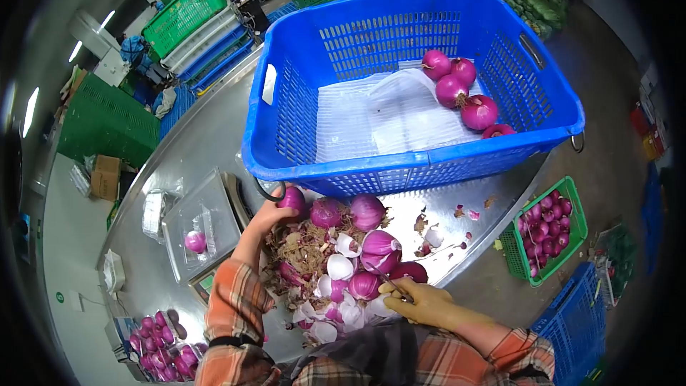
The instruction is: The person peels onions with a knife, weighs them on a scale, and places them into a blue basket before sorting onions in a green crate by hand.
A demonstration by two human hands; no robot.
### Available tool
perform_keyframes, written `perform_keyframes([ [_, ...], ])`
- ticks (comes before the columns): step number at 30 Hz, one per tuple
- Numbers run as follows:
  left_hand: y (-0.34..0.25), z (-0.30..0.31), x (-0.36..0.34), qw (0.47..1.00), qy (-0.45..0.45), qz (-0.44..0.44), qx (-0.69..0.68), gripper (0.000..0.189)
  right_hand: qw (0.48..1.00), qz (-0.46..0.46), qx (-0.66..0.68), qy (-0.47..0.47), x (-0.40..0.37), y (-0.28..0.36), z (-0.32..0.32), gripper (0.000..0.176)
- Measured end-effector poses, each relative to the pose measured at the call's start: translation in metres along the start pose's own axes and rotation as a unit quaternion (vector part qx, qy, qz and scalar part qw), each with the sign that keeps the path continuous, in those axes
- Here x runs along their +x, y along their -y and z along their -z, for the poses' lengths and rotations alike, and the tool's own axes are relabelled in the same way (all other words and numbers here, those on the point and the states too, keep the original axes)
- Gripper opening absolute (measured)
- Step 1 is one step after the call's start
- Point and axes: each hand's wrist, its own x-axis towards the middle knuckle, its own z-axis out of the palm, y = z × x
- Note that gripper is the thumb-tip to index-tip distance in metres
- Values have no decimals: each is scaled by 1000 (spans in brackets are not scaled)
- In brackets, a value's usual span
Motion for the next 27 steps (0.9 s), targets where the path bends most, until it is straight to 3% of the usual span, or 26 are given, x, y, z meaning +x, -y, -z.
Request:
perform_keyframes([
  [2, -2, -1, -34, 975, -52, -10, -217, 81, 1000, 6, -16, -11, 4, -2, -1, 40],
  [4, 3, -9, -65, 899, -29, -49, -435, 78, 1000, 14, -21, -4, 9, 1, -5, 40],
  [5, -18, -27, -80, 872, 6, -91, -482, 79, 1000, 18, -17, 5, 12, 5, -5, 40],
  [8, -9, -39, -113, 858, 97, -72, -499, 84, 998, 50, -12, 28, 22, 13, -12, 38],
  [10, -2, -58, -132, 848, 51, -54, -526, 85, 996, 75, 8, 43, 28, 13, -16, 37],
  [15, 8, -95, -158, 814, 40, -36, -578, 92, 989, 142, -24, 20, 23, 28, -16, 31],
  [18, 35, -103, -168, 804, 62, -56, -589, 93, 983, 178, -32, 3, 21, 23, -15, 31],
  [19, 29, -107, -177, 835, -15, -33, -549, 88, 987, 162, 3, -5, 19, 20, -15, 32],
  [22, 34, -114, -203, 900, -116, -51, -418, 75, 992, 119, 42, -11, 12, 5, -5, 32],
  [23, 14, -110, -215, 915, -83, 0, -396, 80, 993, 99, 59, -22, 8, -2, -3, 33],
  [26, 30, -121, -221, 984, -66, 3, -164, 80, 996, 15, 74, -49, -2, -7, 3, 34],
  [27, 29, -134, -223, 983, -60, 46, -166, 81, 995, 20, 94, -39, -5, -10, 4, 31],
])
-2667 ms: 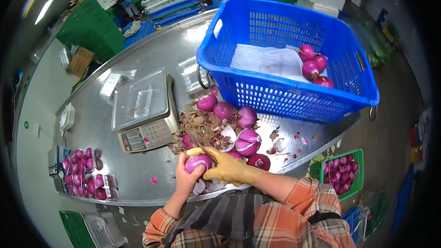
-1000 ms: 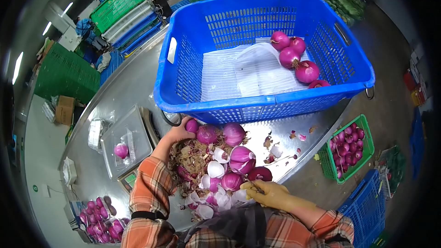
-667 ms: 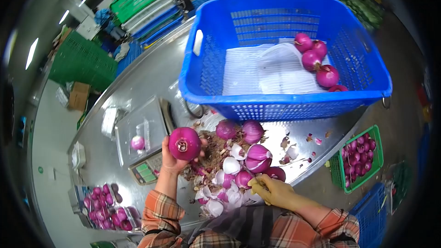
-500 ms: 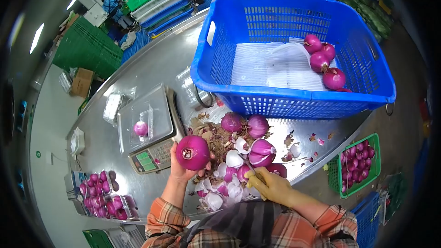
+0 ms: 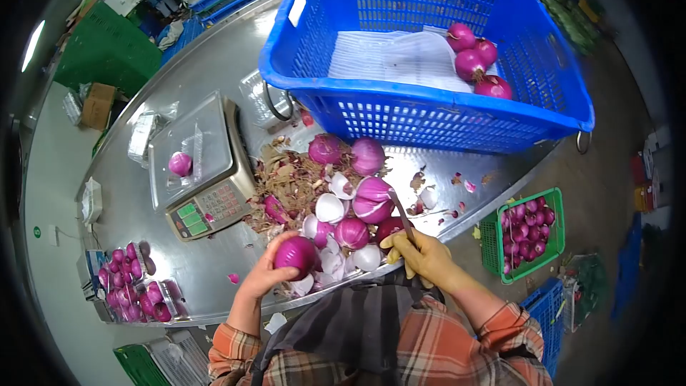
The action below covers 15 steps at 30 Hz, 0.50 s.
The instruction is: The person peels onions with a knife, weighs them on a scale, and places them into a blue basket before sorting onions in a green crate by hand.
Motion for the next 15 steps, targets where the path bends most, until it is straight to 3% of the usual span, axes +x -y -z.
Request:
perform_keyframes([
  [3, 17, -39, 11, 988, 60, -24, 142, 83, 997, 14, 62, 33, -5, -9, 0, 33],
  [5, 12, -74, 24, 988, 106, -2, 113, 84, 983, 33, 159, 84, -10, -8, 1, 60],
  [6, -8, -91, 28, 986, 123, 20, 107, 81, 976, 35, 190, 96, -13, -4, 3, 62],
  [7, 4, -104, 35, 982, 135, -26, 129, 84, 968, 38, 221, 109, -14, 0, 6, 64],
  [9, 15, -123, 42, 978, 204, -47, 19, 81, 960, -7, 238, 150, -13, -10, 32, 65],
  [12, 9, -120, 36, 951, 303, 44, -41, 65, 927, 16, 352, 130, -2, -47, 44, 59],
  [15, 21, -96, 42, 963, 263, 44, -36, 55, 852, 0, 513, 105, 3, -67, 63, 55],
])
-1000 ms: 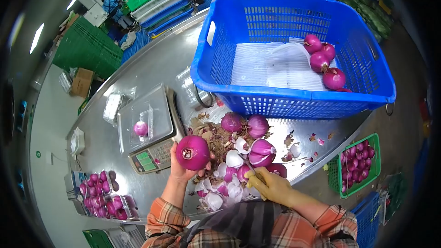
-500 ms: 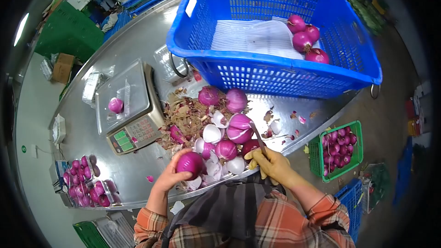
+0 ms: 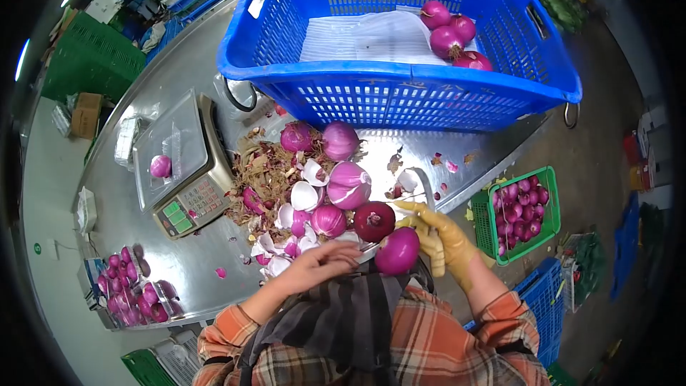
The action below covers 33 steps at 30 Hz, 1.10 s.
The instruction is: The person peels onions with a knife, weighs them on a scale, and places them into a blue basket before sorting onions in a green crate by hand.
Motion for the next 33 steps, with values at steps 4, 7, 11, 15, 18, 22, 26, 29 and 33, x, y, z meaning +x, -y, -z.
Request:
perform_keyframes([
  [4, 13, -5, 2, 995, -12, 25, 95, 45, 985, 91, -122, -78, 14, -4, 0, 43],
  [7, 12, -13, 0, 960, -173, 8, 218, 43, 967, 159, -162, -113, 24, -25, 4, 40],
  [11, 5, 3, 17, 725, -383, -114, 561, 57, 962, 201, -126, -137, 25, -35, 6, 38],
  [15, -4, 2, 46, 709, -362, 76, 601, 68, 964, 180, -131, -141, 19, -33, -8, 35],
  [18, 4, 5, 43, 708, -376, 57, 595, 72, 957, 189, -180, -126, 11, -31, -19, 34],
  [22, 8, 19, 4, 836, -361, -73, 407, 76, 936, 209, -239, -152, -2, -24, -28, 31],
  [26, 1, 4, -45, 919, -338, -191, -67, 78, 888, 173, -382, -190, -18, -27, -35, 32],
  [29, 7, 0, -66, 872, -314, -247, -283, 80, 896, 140, -394, -151, -17, -29, -43, 32],
  [33, -7, -12, -69, 842, -293, -290, -347, 84, 901, 91, -415, -87, -10, -23, -66, 34],
])
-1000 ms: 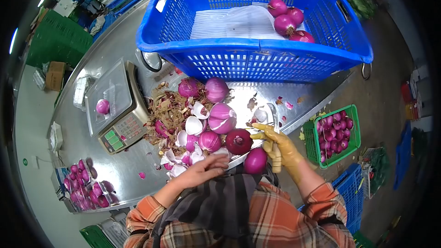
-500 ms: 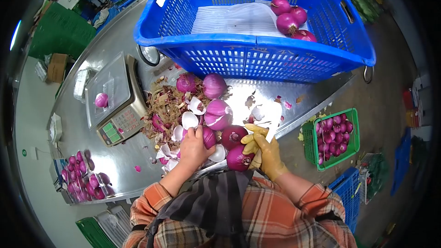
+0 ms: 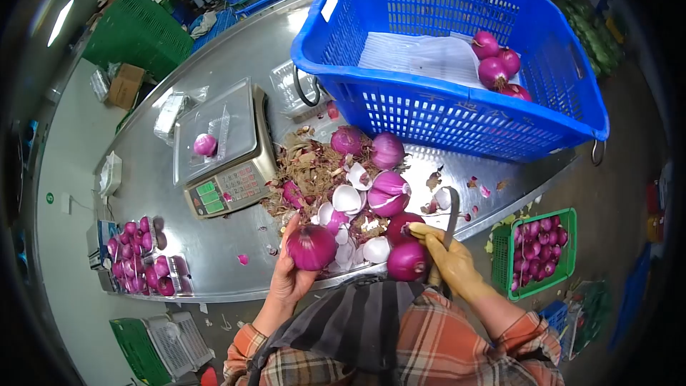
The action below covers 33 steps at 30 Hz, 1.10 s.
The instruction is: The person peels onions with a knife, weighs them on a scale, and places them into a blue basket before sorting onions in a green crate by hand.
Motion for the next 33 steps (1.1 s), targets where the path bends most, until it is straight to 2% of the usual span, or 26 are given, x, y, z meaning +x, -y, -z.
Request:
perform_keyframes([
  [1, 3, 6, 2, 999, 9, 11, -41, 84, 1000, -24, 9, 9, 4, 10, -7, 33],
  [3, 11, 24, 5, 992, 25, 38, -120, 85, 995, 68, 3, 69, 24, 21, -26, 35],
  [5, 0, 11, 2, 994, 22, 74, -81, 85, 992, 0, 46, 121, 45, 40, -48, 34],
  [6, -5, 6, 3, 994, 22, 91, -62, 85, 976, 86, -171, 105, 48, 44, -59, 36],
  [7, -5, 5, 4, 998, 18, 50, -16, 84, 906, 167, -381, 83, 52, 48, -68, 39],
  [8, -1, 4, 3, 999, 11, 9, 29, 84, 833, 275, -473, 80, 60, 41, -78, 49],
  [9, 1, 3, 2, 997, 2, -31, 75, 83, 806, 277, -513, 99, 59, 42, -84, 52],
  [11, -1, 1, 0, 991, -17, -40, 127, 76, 745, 281, -590, 136, 52, 63, -102, 59],
  [13, -2, 0, -4, 978, -36, -34, 201, 73, 722, 277, -618, 141, 55, 66, -113, 61],
  [17, -7, -11, -6, 963, -72, -42, 257, 71, 689, 295, -647, 139, 57, 63, -115, 62],
  [20, -4, -4, -9, 972, -77, -35, 221, 75, 702, 274, -646, 121, 74, 49, -97, 58],
  [23, -8, -7, -11, 973, -46, -51, 220, 81, 782, 297, -547, 29, 90, 29, -78, 50],
  [24, -9, -7, -10, 966, -32, -57, 250, 83, 857, 352, -368, 72, 90, 23, -78, 40],
  [25, -10, -8, -8, 958, -16, -62, 280, 85, 911, 229, -315, 136, 82, 36, -83, 42],
  [26, -13, -9, -4, 948, 3, -65, 311, 87, 943, 101, -252, 193, 68, 64, -88, 44],
  [27, -17, -12, -1, 926, 26, -83, 367, 88, 951, -28, -183, 247, 60, 80, -92, 47],
  [28, -24, -17, 1, 900, 48, -101, 421, 89, 949, -43, -154, 271, 58, 82, -92, 59],
  [29, -27, -21, 1, 870, 70, -119, 473, 90, 956, -22, -122, 266, 55, 84, -92, 60],
  [31, -27, -22, 3, 883, 45, -120, 451, 92, 963, 22, -61, 261, 48, 86, -94, 63],
  [32, -27, -26, 2, 891, 26, -124, 437, 92, 972, 99, -61, 202, 51, 70, -95, 64],
  [33, -27, -27, 1, 898, 7, -127, 421, 92, 932, 256, -235, 104, 53, 58, -92, 60],
])
